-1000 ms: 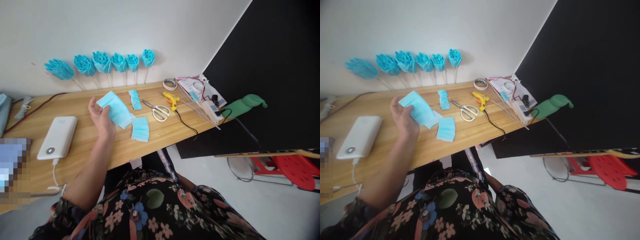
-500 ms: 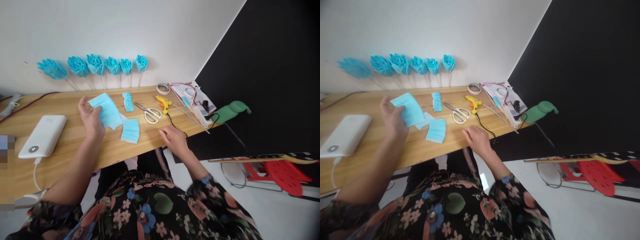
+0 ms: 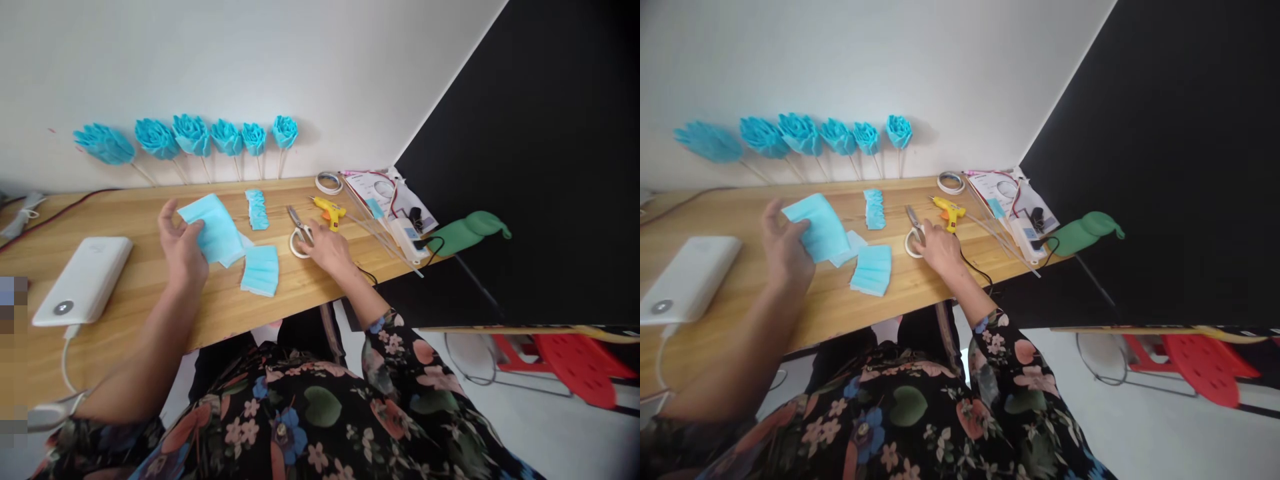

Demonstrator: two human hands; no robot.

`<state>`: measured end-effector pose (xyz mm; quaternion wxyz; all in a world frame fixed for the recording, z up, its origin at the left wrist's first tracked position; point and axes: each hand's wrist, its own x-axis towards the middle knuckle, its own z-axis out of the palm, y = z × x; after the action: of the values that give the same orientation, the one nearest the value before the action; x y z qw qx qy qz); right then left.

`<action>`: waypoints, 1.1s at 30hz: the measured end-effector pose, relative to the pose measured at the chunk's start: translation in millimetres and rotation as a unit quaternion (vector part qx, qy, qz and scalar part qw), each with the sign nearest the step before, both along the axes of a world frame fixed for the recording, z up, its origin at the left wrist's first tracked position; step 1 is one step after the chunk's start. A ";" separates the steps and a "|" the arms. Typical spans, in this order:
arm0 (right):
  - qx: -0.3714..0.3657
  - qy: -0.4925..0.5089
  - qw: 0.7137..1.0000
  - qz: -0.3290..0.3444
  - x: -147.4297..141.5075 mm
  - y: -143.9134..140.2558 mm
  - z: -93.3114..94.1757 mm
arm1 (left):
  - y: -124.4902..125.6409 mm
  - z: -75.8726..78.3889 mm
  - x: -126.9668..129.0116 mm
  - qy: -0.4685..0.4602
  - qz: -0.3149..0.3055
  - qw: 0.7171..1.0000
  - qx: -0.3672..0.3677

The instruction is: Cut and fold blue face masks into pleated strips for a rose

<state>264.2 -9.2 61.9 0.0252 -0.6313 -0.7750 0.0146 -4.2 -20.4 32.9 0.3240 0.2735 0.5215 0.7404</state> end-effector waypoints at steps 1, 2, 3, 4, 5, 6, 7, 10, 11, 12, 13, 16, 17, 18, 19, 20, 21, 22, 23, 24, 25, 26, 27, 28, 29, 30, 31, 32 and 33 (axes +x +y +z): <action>0.016 0.007 1.000 -0.006 6.4 2.9 1.1 | -0.7 -0.2 -0.1 0.007 -0.004 1.000 -0.004; 0.039 0.019 0.999 -0.018 13.8 6.5 1.9 | -1.3 -0.6 -0.3 0.011 -0.009 1.000 -0.007; 0.063 0.033 0.997 -0.029 21.8 10.3 2.2 | -1.8 -1.3 -0.8 0.013 -0.013 1.000 -0.009; 0.082 0.042 0.995 -0.039 29.8 14.4 1.9 | -2.2 -2.1 -1.5 0.014 -0.017 1.000 -0.010; 0.089 0.040 0.994 -0.054 37.0 18.4 0.8 | -2.5 -3.0 -2.2 0.013 -0.019 1.000 -0.009; 0.088 0.034 0.993 -0.066 42.9 22.3 -0.9 | -2.8 -3.8 -2.9 0.012 -0.019 1.000 -0.009; 0.076 0.025 0.994 -0.072 47.1 26.0 -3.0 | -3.0 -4.4 -3.6 0.011 -0.021 1.000 -0.009; 0.038 0.000 0.995 -0.087 49.2 35.5 -10.6 | -3.4 -5.4 -4.3 -0.003 -0.035 0.999 -0.001; 0.029 -0.005 0.995 -0.094 47.8 38.1 -13.0 | -3.5 -5.4 -4.2 -0.008 -0.041 0.999 0.001; 0.023 -0.008 0.994 -0.103 46.5 40.5 -15.2 | -3.6 -5.3 -3.8 -0.012 -0.046 0.999 0.003; 0.016 -0.011 0.993 -0.113 45.8 42.5 -17.2 | -3.6 -5.3 -3.2 -0.016 -0.050 0.999 0.005; 0.008 -0.007 0.990 -0.138 50.5 45.8 -20.2 | -3.4 -5.8 -0.7 -0.024 -0.048 0.998 0.014; 0.008 -0.004 0.990 -0.143 54.1 45.6 -19.6 | -3.3 -6.3 0.1 -0.025 -0.045 0.998 0.020; 0.007 0.000 0.989 -0.148 58.2 44.7 -17.7 | -3.3 -7.0 0.9 -0.023 -0.044 0.998 0.027; 0.005 0.001 0.988 -0.152 62.2 43.2 -14.4 | -3.3 -7.9 1.6 -0.018 -0.045 0.998 0.035; 0.004 0.001 0.988 -0.153 65.5 41.2 -9.8 | -3.4 -9.0 2.2 -0.010 -0.050 0.998 0.042; 0.002 0.003 0.989 -0.149 67.4 39.0 -4.2 | -3.5 -10.2 2.7 0.001 -0.060 0.997 0.049; 0.010 0.011 0.990 -0.141 67.3 36.7 2.0 | -3.6 -11.3 3.1 0.013 -0.074 0.996 0.055; 0.040 0.027 0.990 -0.129 64.8 34.7 8.1 | -3.8 -12.4 3.7 0.025 -0.090 0.994 0.059; 0.079 0.062 0.990 -0.099 59.6 33.0 13.7 | -4.0 -13.2 4.4 0.036 -0.105 0.992 0.064; 0.102 0.120 0.986 -0.063 51.5 31.9 18.0 | -4.2 -13.9 5.4 0.046 -0.119 0.989 0.069; 0.095 0.190 0.977 -0.026 40.7 31.4 20.9 | -4.4 -14.4 6.6 0.056 -0.132 0.987 0.074; 0.069 0.266 0.961 0.007 27.5 31.5 22.1 | -4.6 -14.7 8.1 0.065 -0.143 0.984 0.080; 0.019 0.340 0.939 0.049 12.5 32.2 21.7 | -4.6 -14.9 9.8 0.074 -0.153 0.982 0.086; -0.038 0.403 0.910 0.093 -3.6 33.4 20.1 | -4.6 -15.1 11.5 0.082 -0.163 0.979 0.091; -0.095 0.451 0.879 0.120 -19.9 35.0 17.7 | -4.6 -15.2 13.2 0.089 -0.172 0.976 0.096; -0.148 0.482 0.852 0.142 -35.8 36.8 14.8 | -4.6 -15.2 14.7 0.094 -0.179 0.974 0.100; -0.183 0.506 0.829 0.156 -50.6 38.9 11.8 | -4.7 -15.1 16.0 0.097 -0.184 0.972 0.104; -0.205 0.521 0.812 0.165 -63.7 41.1 9.1 | -4.9 -14.7 17.1 0.101 -0.187 0.971 0.108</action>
<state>200.5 31.9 71.0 0.2920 -0.3827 -0.7175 0.5035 13.0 -25.3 18.2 0.3710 0.4727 0.4082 0.6873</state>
